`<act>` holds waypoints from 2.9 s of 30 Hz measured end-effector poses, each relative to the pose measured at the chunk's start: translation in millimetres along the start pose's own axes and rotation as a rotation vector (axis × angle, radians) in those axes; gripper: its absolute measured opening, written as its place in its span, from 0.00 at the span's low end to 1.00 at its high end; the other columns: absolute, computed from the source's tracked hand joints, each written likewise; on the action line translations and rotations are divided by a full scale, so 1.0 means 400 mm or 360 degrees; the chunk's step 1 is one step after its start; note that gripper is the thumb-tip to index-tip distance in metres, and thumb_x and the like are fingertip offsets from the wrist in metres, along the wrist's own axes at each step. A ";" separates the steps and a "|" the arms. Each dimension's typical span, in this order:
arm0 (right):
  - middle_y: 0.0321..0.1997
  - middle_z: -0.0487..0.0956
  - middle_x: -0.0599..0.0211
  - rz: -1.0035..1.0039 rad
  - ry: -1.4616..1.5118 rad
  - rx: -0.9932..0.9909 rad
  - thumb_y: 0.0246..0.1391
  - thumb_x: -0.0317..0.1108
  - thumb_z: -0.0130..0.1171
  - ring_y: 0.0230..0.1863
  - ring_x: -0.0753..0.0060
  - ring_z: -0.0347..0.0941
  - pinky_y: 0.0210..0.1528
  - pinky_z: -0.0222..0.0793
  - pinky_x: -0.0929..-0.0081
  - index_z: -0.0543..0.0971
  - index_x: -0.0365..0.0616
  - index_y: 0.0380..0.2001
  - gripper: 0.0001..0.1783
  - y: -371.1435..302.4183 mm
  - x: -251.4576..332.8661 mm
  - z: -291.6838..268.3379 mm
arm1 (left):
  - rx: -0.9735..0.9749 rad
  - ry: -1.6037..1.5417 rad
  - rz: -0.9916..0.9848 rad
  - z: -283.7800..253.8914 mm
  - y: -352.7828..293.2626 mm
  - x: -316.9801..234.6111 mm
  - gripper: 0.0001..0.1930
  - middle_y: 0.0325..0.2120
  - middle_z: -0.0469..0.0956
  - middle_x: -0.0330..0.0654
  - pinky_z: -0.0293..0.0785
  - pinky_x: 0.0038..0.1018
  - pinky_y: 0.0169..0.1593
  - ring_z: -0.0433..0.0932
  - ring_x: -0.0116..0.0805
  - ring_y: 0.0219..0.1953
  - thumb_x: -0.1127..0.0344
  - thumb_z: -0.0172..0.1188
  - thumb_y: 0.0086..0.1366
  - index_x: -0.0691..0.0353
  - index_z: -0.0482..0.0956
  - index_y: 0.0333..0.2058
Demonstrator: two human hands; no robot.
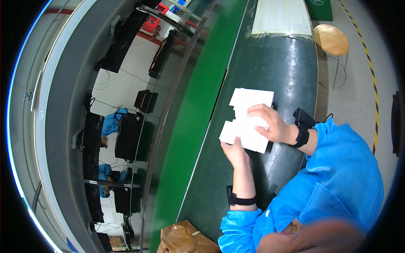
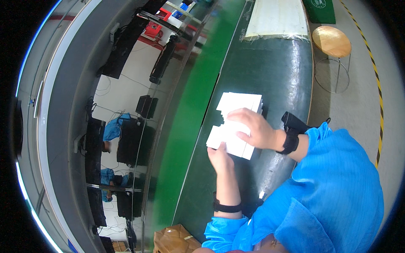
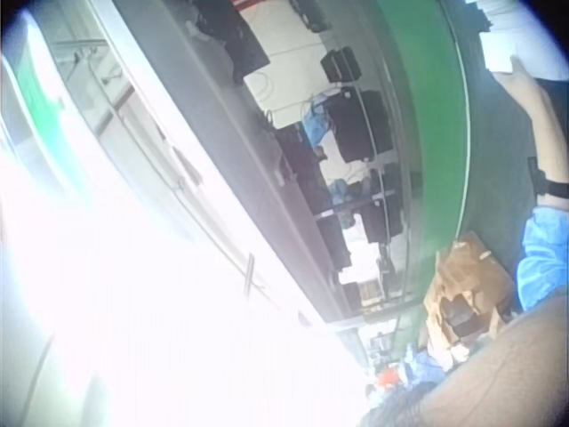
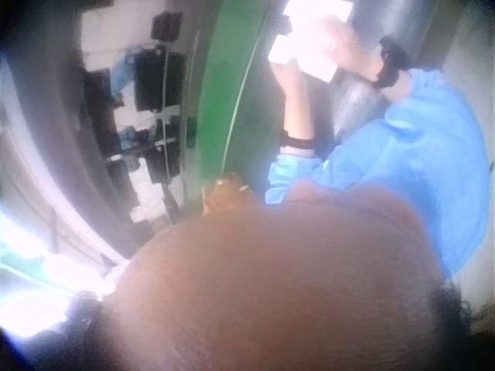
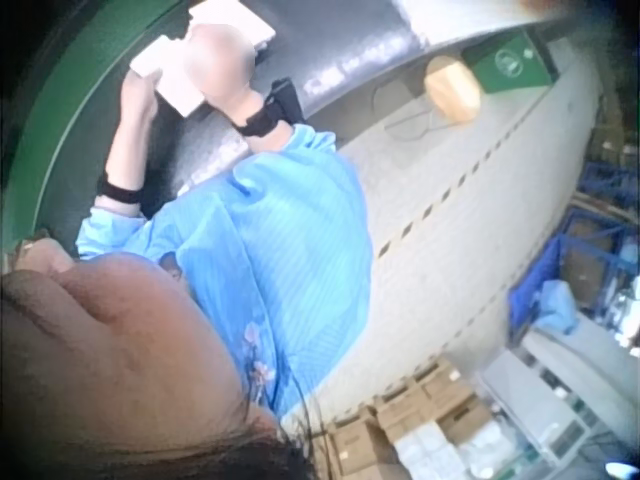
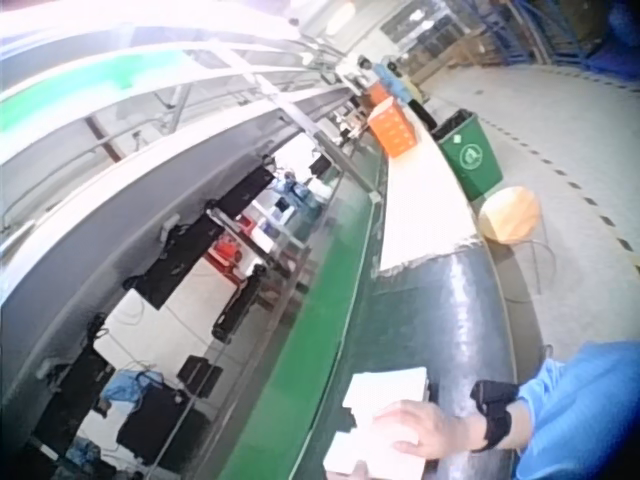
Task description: Sorting and counting white rectangular items (possibly envelopes or small product boxes) and then placing them into plastic shipping bags.
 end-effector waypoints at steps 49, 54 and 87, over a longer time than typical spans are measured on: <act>0.58 0.64 0.61 0.0870 0.0953 0.1082 0.47 0.32 0.54 0.58 0.68 0.59 0.59 0.53 0.75 0.62 0.40 0.56 0.31 0.015 -0.364 0.092 | 0.0391 0.1162 0.0095 0.149 0.103 -0.108 0.24 0.48 0.69 0.51 0.50 0.37 0.59 0.66 0.45 0.52 0.58 0.53 0.58 0.67 0.66 0.50; 0.54 0.67 0.54 0.0257 0.0149 0.0192 0.49 0.38 0.51 0.57 0.56 0.61 0.59 0.54 0.67 0.68 0.39 0.49 0.24 0.037 -0.184 -0.063 | 0.0076 0.1502 0.0550 0.142 0.097 -0.119 0.22 0.44 0.72 0.53 0.61 0.34 0.52 0.72 0.43 0.46 0.61 0.55 0.57 0.68 0.68 0.48; 0.50 0.70 0.69 -0.0517 -0.0693 0.0824 0.47 0.62 0.45 0.59 0.66 0.58 0.58 0.37 0.39 0.73 0.49 0.43 0.31 -0.096 -0.021 0.139 | -0.0076 0.1158 0.0701 -0.056 -0.025 -0.138 0.28 0.55 0.52 0.54 0.48 0.37 0.60 0.50 0.47 0.60 0.70 0.52 0.57 0.66 0.55 0.55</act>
Point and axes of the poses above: each hand's wrist, its own y-axis towards the middle knuckle, its own z-axis out of the palm, x = y × z, the point moved 6 cm from there along y, towards the middle knuckle
